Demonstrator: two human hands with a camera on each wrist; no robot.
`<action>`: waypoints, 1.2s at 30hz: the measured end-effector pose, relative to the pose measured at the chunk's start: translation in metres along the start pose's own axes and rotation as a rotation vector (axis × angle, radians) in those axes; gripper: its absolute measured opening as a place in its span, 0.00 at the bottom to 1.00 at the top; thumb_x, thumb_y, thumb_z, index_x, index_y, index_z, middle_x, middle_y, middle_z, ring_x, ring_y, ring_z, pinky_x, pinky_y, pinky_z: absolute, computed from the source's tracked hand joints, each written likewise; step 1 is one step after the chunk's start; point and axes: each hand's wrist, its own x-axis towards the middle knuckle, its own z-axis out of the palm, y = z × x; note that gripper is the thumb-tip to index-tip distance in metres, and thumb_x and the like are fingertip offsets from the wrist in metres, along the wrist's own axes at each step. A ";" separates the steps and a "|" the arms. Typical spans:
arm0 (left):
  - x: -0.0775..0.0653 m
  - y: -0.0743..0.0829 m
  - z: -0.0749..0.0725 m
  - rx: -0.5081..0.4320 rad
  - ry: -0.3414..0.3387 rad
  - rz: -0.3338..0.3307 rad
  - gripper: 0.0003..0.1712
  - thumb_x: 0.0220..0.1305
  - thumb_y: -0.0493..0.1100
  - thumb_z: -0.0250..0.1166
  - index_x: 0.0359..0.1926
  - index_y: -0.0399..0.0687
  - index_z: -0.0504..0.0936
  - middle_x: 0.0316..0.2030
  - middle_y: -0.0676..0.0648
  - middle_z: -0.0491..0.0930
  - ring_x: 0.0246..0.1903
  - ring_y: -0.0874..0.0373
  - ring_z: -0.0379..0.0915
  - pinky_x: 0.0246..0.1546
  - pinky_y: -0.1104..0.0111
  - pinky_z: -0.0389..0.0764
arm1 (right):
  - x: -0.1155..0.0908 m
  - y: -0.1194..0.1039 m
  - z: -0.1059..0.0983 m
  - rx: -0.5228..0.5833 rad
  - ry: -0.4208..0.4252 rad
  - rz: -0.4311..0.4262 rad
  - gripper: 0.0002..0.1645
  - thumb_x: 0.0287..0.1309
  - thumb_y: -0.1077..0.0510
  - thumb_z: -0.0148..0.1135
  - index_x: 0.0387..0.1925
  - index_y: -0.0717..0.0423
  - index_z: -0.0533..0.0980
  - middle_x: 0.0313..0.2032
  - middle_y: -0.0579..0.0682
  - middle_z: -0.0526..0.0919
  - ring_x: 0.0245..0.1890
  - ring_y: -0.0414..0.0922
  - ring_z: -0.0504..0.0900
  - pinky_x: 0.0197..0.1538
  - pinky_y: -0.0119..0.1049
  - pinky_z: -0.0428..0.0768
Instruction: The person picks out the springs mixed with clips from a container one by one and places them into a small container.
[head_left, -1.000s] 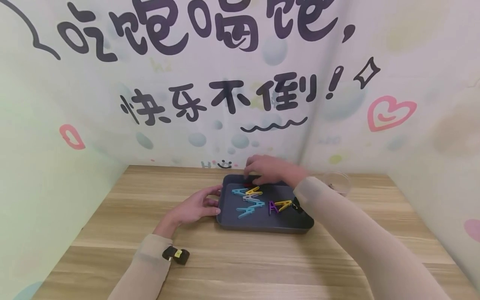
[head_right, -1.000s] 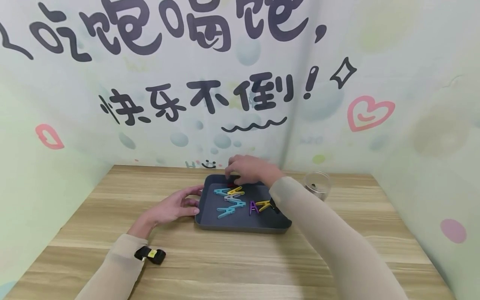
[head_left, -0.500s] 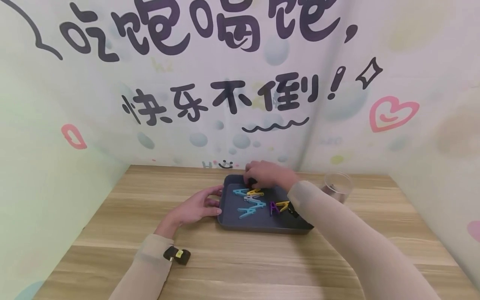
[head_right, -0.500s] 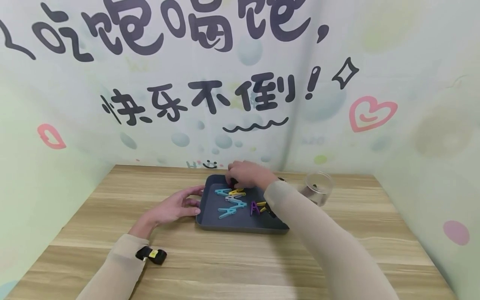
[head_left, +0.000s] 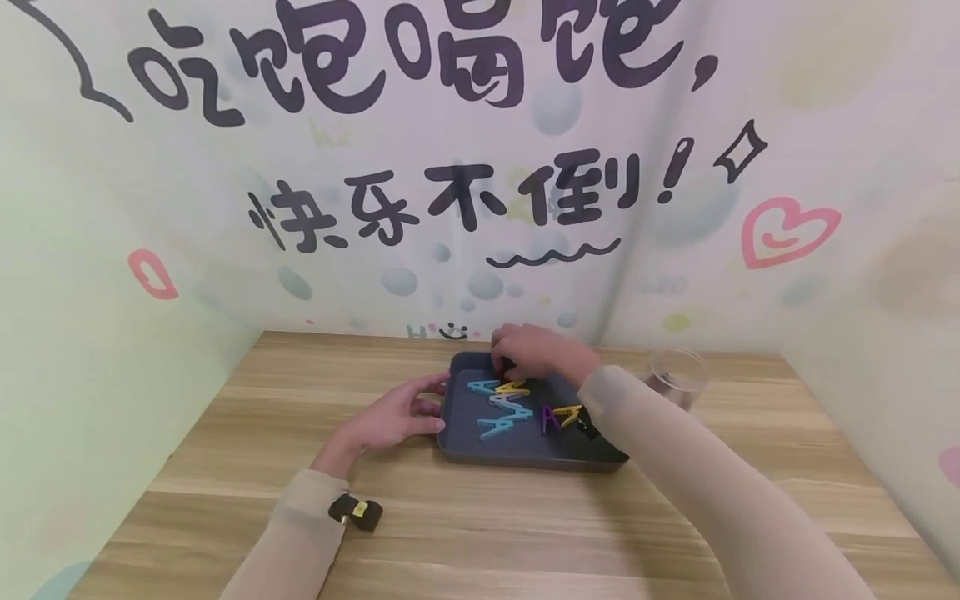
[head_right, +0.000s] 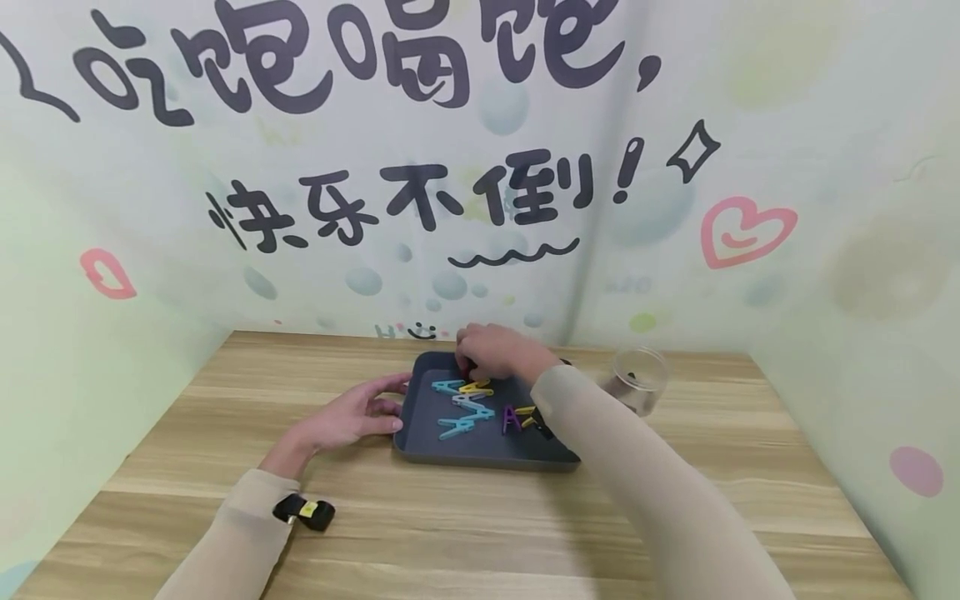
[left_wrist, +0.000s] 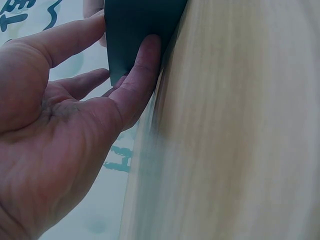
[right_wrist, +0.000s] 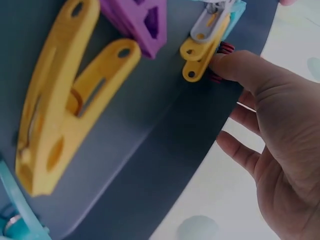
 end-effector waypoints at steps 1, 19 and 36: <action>0.000 0.000 0.000 0.001 -0.001 0.002 0.45 0.74 0.32 0.66 0.83 0.33 0.53 0.73 0.30 0.64 0.66 0.37 0.75 0.62 0.55 0.82 | -0.001 0.001 0.000 0.003 0.011 0.002 0.05 0.66 0.54 0.74 0.42 0.43 0.88 0.51 0.45 0.81 0.50 0.44 0.76 0.57 0.41 0.81; 0.000 0.002 0.002 0.015 0.002 0.012 0.44 0.74 0.31 0.65 0.82 0.30 0.52 0.72 0.28 0.64 0.66 0.34 0.74 0.63 0.55 0.82 | -0.040 0.007 -0.020 -0.016 0.123 -0.024 0.07 0.63 0.54 0.74 0.43 0.43 0.86 0.47 0.43 0.81 0.47 0.43 0.77 0.55 0.38 0.81; 0.000 0.002 0.003 0.026 0.002 0.015 0.44 0.75 0.33 0.66 0.82 0.31 0.52 0.72 0.28 0.65 0.66 0.35 0.74 0.63 0.56 0.82 | -0.085 0.010 -0.038 0.004 0.214 -0.043 0.08 0.61 0.57 0.76 0.42 0.48 0.87 0.43 0.45 0.84 0.44 0.45 0.79 0.52 0.41 0.83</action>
